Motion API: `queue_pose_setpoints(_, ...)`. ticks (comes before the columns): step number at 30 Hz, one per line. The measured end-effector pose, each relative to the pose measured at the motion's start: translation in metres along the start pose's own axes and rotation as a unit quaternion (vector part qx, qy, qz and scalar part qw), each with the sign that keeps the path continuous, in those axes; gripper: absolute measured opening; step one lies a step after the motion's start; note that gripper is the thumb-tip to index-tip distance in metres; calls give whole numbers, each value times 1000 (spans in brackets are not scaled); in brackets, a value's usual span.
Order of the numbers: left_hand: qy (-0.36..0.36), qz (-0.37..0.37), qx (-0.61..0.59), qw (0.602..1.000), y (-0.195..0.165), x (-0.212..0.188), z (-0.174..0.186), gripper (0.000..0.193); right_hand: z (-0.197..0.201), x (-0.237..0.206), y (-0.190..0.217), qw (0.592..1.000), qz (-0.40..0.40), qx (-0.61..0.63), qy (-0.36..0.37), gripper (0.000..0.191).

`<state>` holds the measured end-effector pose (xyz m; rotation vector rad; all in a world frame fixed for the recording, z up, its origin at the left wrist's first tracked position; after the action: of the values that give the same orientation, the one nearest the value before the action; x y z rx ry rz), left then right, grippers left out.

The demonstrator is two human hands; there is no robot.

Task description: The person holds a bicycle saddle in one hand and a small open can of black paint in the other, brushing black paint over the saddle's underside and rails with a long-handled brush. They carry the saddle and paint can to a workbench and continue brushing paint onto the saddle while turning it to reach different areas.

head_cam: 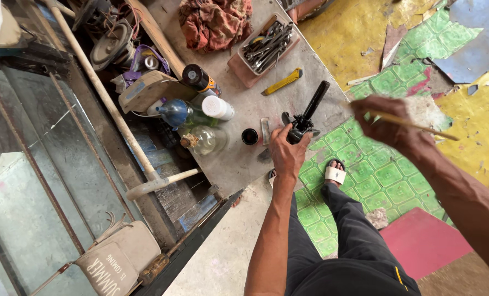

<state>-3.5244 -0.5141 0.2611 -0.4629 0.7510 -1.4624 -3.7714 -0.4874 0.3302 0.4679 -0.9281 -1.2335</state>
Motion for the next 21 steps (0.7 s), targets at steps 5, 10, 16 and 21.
queue_pose_setpoints(5,-24,-23,35,999,-4,2,0,67,-16,-1,8,999,6,44,14,11)
queue_pose_setpoints(10,-4,-18,6,1000,-3,5,2,70,-6,3,-10,999,-32,3,-13,7)
queue_pose_setpoints(16,-10,-13,7,1000,-3,7,1,69,-16,0,-18,999,31,32,19,7)
queue_pose_setpoints(21,-3,-3,8,1000,3,10,1,69,0,0,-27,999,28,3,-36,6)
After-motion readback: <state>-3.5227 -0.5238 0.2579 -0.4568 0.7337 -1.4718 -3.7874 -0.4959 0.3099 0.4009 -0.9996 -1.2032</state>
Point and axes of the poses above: each hand's wrist, its own x-axis towards the middle knuckle, its own z-axis out of the back of the hand, y = z × x, the point moved 6 cm from there along x, towards the middle knuckle, and after that the axes turned 9 degrees about x, right-handed, at the moved point
